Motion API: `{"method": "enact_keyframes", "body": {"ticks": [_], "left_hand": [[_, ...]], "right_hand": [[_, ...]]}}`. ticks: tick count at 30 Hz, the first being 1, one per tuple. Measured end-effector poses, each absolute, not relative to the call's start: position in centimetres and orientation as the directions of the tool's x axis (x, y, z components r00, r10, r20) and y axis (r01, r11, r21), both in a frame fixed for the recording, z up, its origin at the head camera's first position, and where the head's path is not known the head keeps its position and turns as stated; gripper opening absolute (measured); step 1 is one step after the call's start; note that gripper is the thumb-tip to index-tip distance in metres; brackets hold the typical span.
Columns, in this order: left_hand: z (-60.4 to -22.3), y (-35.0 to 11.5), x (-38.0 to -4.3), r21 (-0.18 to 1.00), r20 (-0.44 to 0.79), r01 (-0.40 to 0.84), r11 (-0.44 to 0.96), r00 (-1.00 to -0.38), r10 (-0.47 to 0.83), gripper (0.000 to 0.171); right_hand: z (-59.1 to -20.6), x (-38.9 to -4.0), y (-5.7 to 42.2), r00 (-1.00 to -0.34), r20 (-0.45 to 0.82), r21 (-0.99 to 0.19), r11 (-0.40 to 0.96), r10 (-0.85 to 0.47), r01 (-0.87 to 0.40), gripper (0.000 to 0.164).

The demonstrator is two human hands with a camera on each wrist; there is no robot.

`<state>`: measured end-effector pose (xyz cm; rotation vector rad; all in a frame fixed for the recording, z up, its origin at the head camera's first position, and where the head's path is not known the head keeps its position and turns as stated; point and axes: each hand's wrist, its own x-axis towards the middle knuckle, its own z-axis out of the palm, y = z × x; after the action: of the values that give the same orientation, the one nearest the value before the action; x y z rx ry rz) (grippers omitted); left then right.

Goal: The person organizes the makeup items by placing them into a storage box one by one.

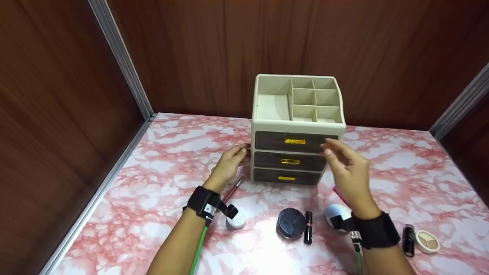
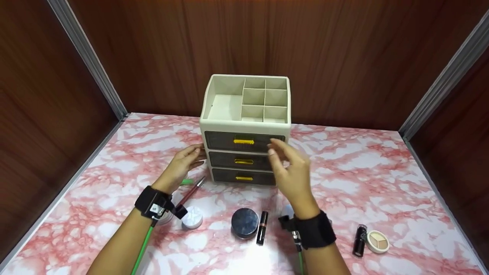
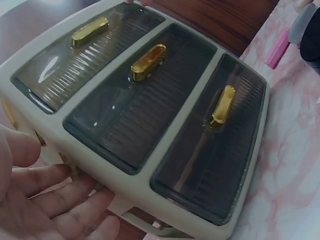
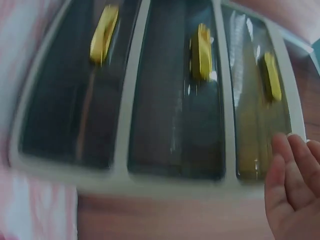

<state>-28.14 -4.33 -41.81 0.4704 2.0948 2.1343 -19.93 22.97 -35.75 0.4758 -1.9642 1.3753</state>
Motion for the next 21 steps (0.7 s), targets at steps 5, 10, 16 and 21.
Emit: {"method": "enact_keyframes", "body": {"ticks": [5, 10, 16, 21], "left_hand": [[-42.3, -4.7, -28.2, 0.993, 0.114, 0.103, -0.054, -0.944, 0.308, 0.035], [-40.5, -4.1, -27.3, 0.993, 0.112, 0.119, 0.001, -0.934, 0.338, 0.034], [-39.7, -4.2, -26.6, 0.991, 0.099, 0.124, 0.051, -0.934, 0.344, 0.035], [-39.9, -4.6, -26.5, 0.991, 0.105, 0.127, 0.041, -0.933, 0.345, 0.035]], "right_hand": [[-37.3, -20.7, 22.2, -0.857, 0.493, -0.859, 0.071, -0.152, -0.507, 0.041], [-37.8, -21.0, 22.0, -0.877, 0.35, -0.937, -0.108, -0.329, -0.334, 0.047], [-37.8, -21.0, 21.8, -0.874, 0.34, -0.925, -0.29, -0.348, -0.245, 0.047], [-37.9, -21.2, 21.4, -0.859, 0.352, -0.912, -0.341, -0.372, -0.227, 0.048]]}}
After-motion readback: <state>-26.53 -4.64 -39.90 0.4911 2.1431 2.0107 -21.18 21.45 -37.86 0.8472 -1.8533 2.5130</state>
